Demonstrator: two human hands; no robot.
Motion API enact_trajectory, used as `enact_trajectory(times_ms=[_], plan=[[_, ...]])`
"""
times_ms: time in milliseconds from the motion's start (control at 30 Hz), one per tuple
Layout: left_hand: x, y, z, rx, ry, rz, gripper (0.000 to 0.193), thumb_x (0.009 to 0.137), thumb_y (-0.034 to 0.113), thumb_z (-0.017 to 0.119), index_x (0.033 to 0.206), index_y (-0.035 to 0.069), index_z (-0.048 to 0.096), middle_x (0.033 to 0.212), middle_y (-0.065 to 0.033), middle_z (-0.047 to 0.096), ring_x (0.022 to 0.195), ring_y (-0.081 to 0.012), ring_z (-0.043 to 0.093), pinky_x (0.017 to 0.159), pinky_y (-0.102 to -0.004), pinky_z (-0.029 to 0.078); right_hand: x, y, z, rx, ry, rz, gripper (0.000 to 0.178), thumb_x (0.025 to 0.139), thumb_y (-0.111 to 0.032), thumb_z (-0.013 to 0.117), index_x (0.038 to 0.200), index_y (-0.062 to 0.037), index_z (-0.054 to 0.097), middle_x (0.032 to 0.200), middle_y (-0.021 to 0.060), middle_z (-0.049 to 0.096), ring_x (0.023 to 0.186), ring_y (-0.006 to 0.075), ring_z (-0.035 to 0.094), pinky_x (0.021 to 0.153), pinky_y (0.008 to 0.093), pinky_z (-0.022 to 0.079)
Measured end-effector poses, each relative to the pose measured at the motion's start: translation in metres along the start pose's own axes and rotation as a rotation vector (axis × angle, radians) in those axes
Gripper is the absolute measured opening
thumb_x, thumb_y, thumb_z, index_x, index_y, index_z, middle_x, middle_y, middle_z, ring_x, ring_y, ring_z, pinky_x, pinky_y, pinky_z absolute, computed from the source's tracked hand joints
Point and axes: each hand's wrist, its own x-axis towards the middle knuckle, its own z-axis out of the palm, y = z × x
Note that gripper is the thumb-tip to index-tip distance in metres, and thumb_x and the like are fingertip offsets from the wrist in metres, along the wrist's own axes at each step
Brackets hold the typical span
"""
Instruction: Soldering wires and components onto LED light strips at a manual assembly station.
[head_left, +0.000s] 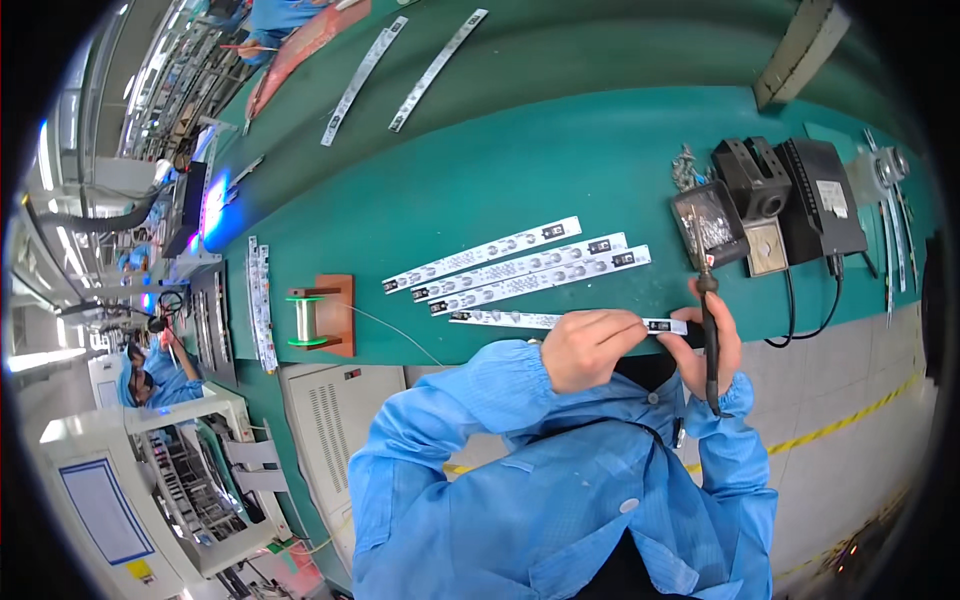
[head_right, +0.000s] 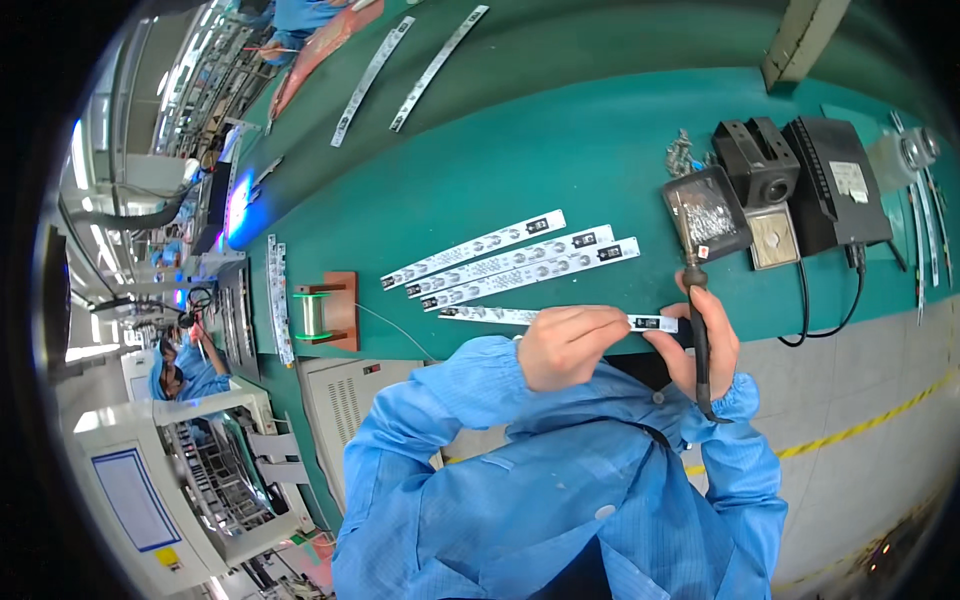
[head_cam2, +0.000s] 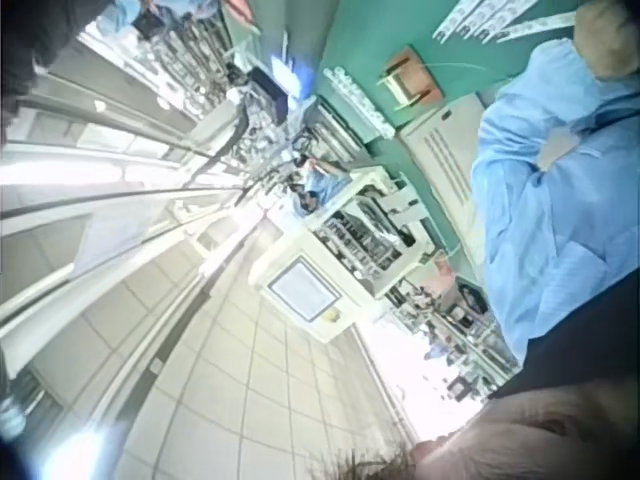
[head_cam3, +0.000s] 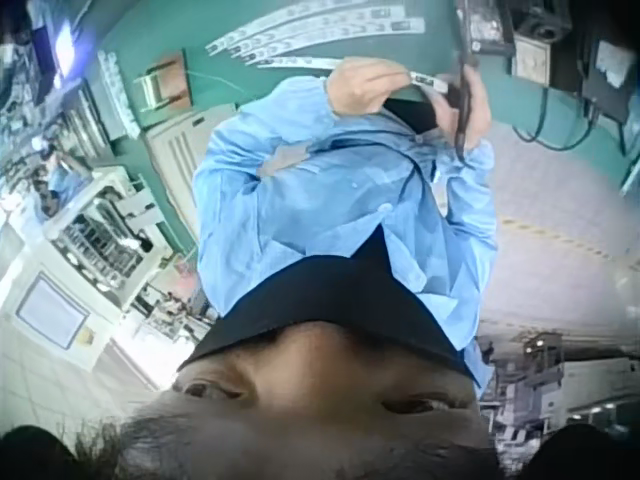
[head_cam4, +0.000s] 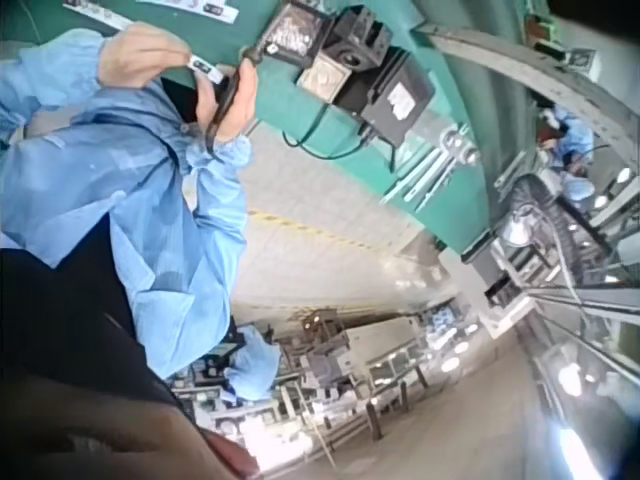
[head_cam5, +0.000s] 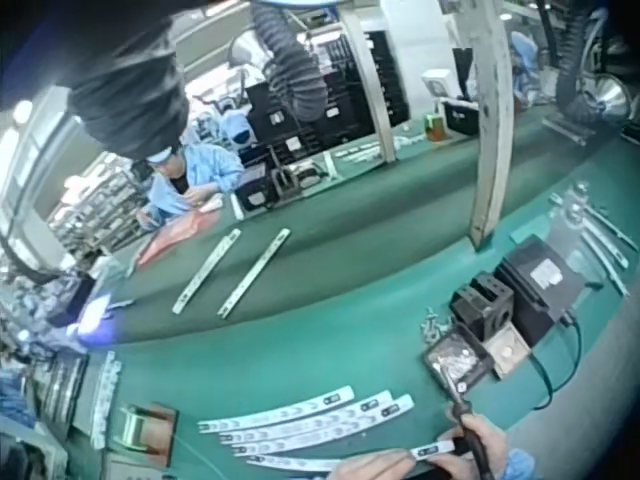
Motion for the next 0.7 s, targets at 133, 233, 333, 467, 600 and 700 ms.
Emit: enact_trajectory(times_ms=[133, 233, 333, 467, 600, 700], plan=[[0.0, 0.005, 0.003, -0.083, 0.012, -0.177, 0.024, 0.071, -0.007, 0.065, 0.093, 0.001, 0.067, 0.09, -0.0127, 0.068, 0.08, -0.0285, 0.068, 0.066, -0.0358, 0.056, 0.001, -0.002, 0.002, -0.043, 0.009, 0.051, 0.073, 0.074, 0.01, 0.074, 0.138, -0.0002, 0.041, 0.133, 0.0242, 0.055, 0.079, 0.0152, 0.064, 0.071, 0.0286, 0.053], [0.007, 0.007, 0.008, -0.086, 0.0, -0.341, 0.018, 0.075, -0.006, 0.062, 0.09, 0.002, 0.068, 0.084, -0.0122, 0.068, 0.077, -0.0304, 0.067, 0.065, -0.0385, 0.055, 0.013, -0.006, 0.009, -0.2, 0.053, 0.08, 0.062, 0.075, 0.013, 0.071, 0.131, 0.0008, 0.049, 0.129, 0.018, 0.06, 0.068, 0.0101, 0.056, 0.061, 0.0237, 0.049], [0.01, -0.005, 0.008, 0.052, 0.008, -0.27, 0.019, 0.071, -0.005, 0.064, 0.088, 0.004, 0.068, 0.086, -0.0099, 0.068, 0.081, -0.0284, 0.065, 0.068, -0.0383, 0.054, 0.029, -0.01, 0.015, -0.445, 0.055, -0.003, 0.057, 0.072, 0.007, 0.077, 0.124, -0.0004, 0.057, 0.114, 0.0161, 0.065, 0.076, 0.0195, 0.059, 0.069, 0.0299, 0.049], [0.012, -0.01, 0.0, 0.201, 0.053, -0.189, 0.019, 0.071, -0.004, 0.068, 0.088, 0.003, 0.067, 0.091, -0.0122, 0.066, 0.085, -0.0302, 0.062, 0.067, -0.037, 0.052, 0.04, -0.013, 0.021, -0.559, 0.04, -0.09, 0.056, 0.067, 0.003, 0.079, 0.12, -0.0006, 0.06, 0.108, 0.0181, 0.065, 0.09, 0.033, 0.063, 0.08, 0.0385, 0.048], [-0.012, 0.018, -0.027, 0.122, 0.047, -0.255, 0.024, 0.066, -0.002, 0.075, 0.088, 0.001, 0.066, 0.092, -0.0109, 0.063, 0.079, -0.0288, 0.06, 0.067, -0.0391, 0.049, 0.04, -0.01, 0.026, -0.536, 0.056, -0.085, 0.056, 0.066, 0.004, 0.079, 0.119, 0.0, 0.06, 0.107, 0.0182, 0.065, 0.091, 0.0346, 0.064, 0.081, 0.0392, 0.048], [-0.039, 0.032, -0.039, 0.195, -0.116, -0.35, 0.024, 0.064, 0.002, 0.077, 0.086, 0.003, 0.067, 0.089, -0.0096, 0.062, 0.077, -0.0281, 0.06, 0.065, -0.0384, 0.048, 0.033, -0.005, 0.023, -0.515, 0.052, -0.088, 0.058, 0.068, 0.006, 0.078, 0.122, 0.0, 0.057, 0.113, 0.0182, 0.066, 0.086, 0.0292, 0.063, 0.078, 0.0353, 0.049]])
